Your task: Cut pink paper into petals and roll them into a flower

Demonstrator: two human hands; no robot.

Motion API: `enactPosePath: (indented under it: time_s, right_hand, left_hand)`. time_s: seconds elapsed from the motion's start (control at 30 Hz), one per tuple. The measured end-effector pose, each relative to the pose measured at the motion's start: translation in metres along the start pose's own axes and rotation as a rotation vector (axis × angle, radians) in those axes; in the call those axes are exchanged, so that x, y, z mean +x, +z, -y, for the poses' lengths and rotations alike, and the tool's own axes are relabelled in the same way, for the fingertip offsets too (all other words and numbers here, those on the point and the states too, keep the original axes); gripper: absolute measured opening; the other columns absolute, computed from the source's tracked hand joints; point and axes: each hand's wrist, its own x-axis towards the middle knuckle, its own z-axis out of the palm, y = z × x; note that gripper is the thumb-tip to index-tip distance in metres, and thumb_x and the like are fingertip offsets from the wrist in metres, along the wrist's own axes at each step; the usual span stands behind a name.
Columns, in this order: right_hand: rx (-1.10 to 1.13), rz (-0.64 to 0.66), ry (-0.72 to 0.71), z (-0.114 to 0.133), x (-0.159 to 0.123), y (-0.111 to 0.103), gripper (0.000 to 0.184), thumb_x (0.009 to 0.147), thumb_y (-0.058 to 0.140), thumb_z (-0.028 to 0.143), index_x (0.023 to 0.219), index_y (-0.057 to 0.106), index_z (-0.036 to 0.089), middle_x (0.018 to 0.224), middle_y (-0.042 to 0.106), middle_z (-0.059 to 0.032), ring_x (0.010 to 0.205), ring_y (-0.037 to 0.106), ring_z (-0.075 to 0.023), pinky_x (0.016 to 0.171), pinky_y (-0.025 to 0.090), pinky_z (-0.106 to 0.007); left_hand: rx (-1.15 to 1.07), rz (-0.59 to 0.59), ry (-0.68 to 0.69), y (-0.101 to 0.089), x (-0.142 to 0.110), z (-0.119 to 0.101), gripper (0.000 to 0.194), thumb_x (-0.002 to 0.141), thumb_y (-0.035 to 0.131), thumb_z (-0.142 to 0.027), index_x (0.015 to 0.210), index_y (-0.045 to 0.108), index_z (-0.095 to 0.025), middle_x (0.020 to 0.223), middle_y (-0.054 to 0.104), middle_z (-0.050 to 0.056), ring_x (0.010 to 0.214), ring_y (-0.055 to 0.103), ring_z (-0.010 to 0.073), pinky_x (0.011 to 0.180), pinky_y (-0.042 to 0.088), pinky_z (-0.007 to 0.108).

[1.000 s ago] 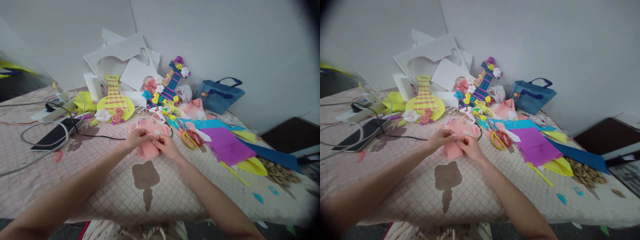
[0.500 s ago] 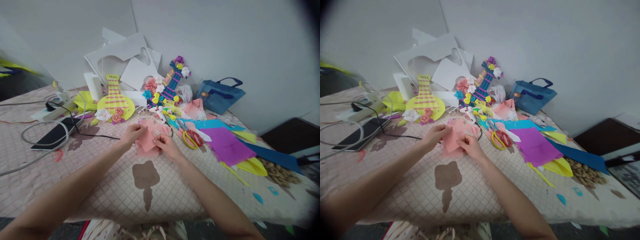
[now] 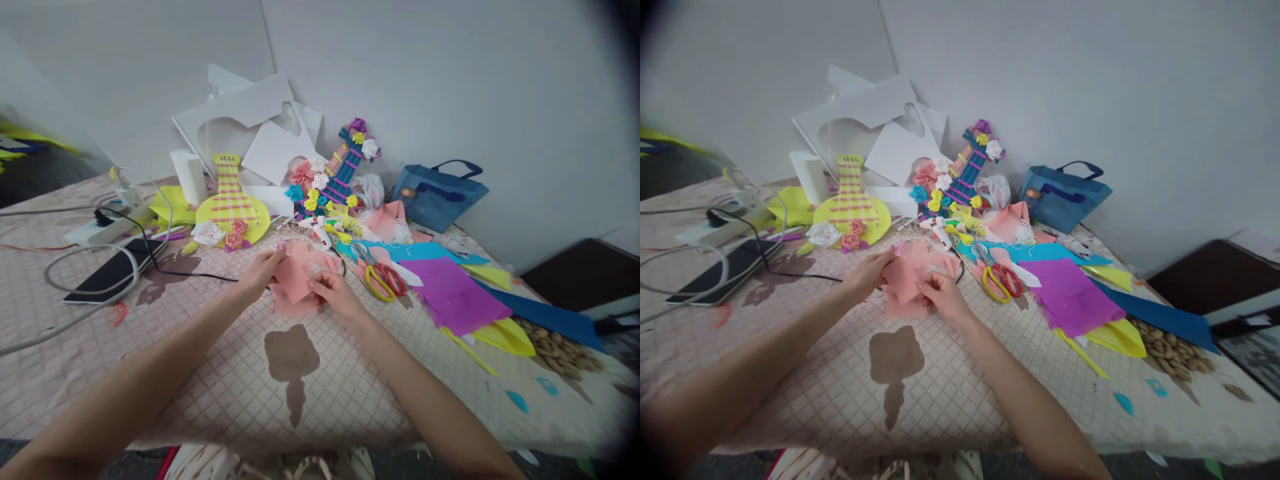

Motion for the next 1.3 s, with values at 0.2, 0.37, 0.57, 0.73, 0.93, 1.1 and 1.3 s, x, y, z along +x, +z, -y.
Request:
enactPosePath:
  time_s: [0.2,0.37,0.57,0.73,0.93,1.1,1.3]
  right_hand:
    - [0.017,0.019,0.012,0.001,-0.001,-0.001,0.031,0.07,0.066,0.045,0.069,0.051,0.018,0.057,0.055,0.0045,0.044,0.047,-0.007,0.04,0.038,-0.019]
    - [0.065,0.018,0.034,0.001,-0.001,-0.001,0.03,0.07,0.067,0.043,0.068,0.051,0.017,0.056,0.055,0.005,0.043,0.046,-0.0056,0.039,0.036,-0.017]
    - [0.029,-0.087,0.031,0.006,0.0,-0.002,0.029,0.071,0.064,0.044,0.073,0.051,0.019,0.041,0.045,0.0092,0.031,0.032,-0.0045,0.031,0.021,-0.017]
    - [-0.137,-0.19,-0.126,0.012,-0.003,-0.003,0.029,0.075,0.06,0.048,0.073,0.052,0.02,0.042,0.047,0.0073,0.033,0.034,-0.0058,0.033,0.023,-0.018]
    - [0.078,-0.231,-0.187,0.011,-0.003,0.001,0.039,0.08,0.049,0.059,0.082,0.054,0.02,0.062,0.055,0.0022,0.039,0.039,-0.0062,0.036,0.028,-0.02]
    - [0.403,0.243,0.182,0.019,-0.004,0.004,0.062,0.073,0.044,0.073,0.091,0.06,0.017,0.081,0.063,-0.0075,0.061,0.056,-0.0137,0.049,0.045,-0.025]
    - [0.445,0.223,0.174,0.017,-0.009,0.005,0.031,0.064,0.072,0.041,0.081,0.058,0.02,0.069,0.056,0.0012,0.056,0.049,-0.0104,0.049,0.041,-0.022]
  left_hand:
    - [0.047,0.05,0.04,-0.003,-0.002,-0.001,0.038,0.06,0.073,-0.048,0.066,0.057,-0.014,0.057,0.055,-0.002,0.048,0.047,0.0081,0.046,0.033,0.02]
    - [-0.095,0.043,-0.039,-0.002,-0.001,0.0,0.038,0.061,0.073,-0.047,0.07,0.059,-0.013,0.061,0.057,0.0,0.052,0.052,0.0101,0.049,0.039,0.021]
    - [-0.208,0.075,-0.069,-0.002,0.004,0.001,0.038,0.068,0.067,-0.05,0.076,0.056,-0.014,0.068,0.058,0.002,0.059,0.057,0.0123,0.056,0.047,0.026]
    - [-0.134,0.211,-0.034,-0.002,0.001,-0.001,0.029,0.061,0.077,-0.032,0.074,0.058,-0.014,0.074,0.061,0.001,0.063,0.057,0.009,0.059,0.045,0.021]
    - [-0.291,0.281,0.021,0.002,0.001,-0.004,0.021,0.061,0.076,-0.025,0.076,0.065,-0.015,0.075,0.063,0.001,0.069,0.058,0.0098,0.069,0.045,0.024]
    - [-0.263,0.566,0.15,0.003,-0.017,-0.014,0.016,0.065,0.074,-0.03,0.071,0.065,-0.017,0.121,0.059,0.009,0.088,0.061,0.021,0.074,0.048,0.034]
    - [-0.183,0.66,0.1,0.002,-0.023,-0.018,0.021,0.067,0.074,-0.031,0.082,0.068,-0.018,0.132,0.051,0.009,0.111,0.054,0.0269,0.086,0.046,0.034]
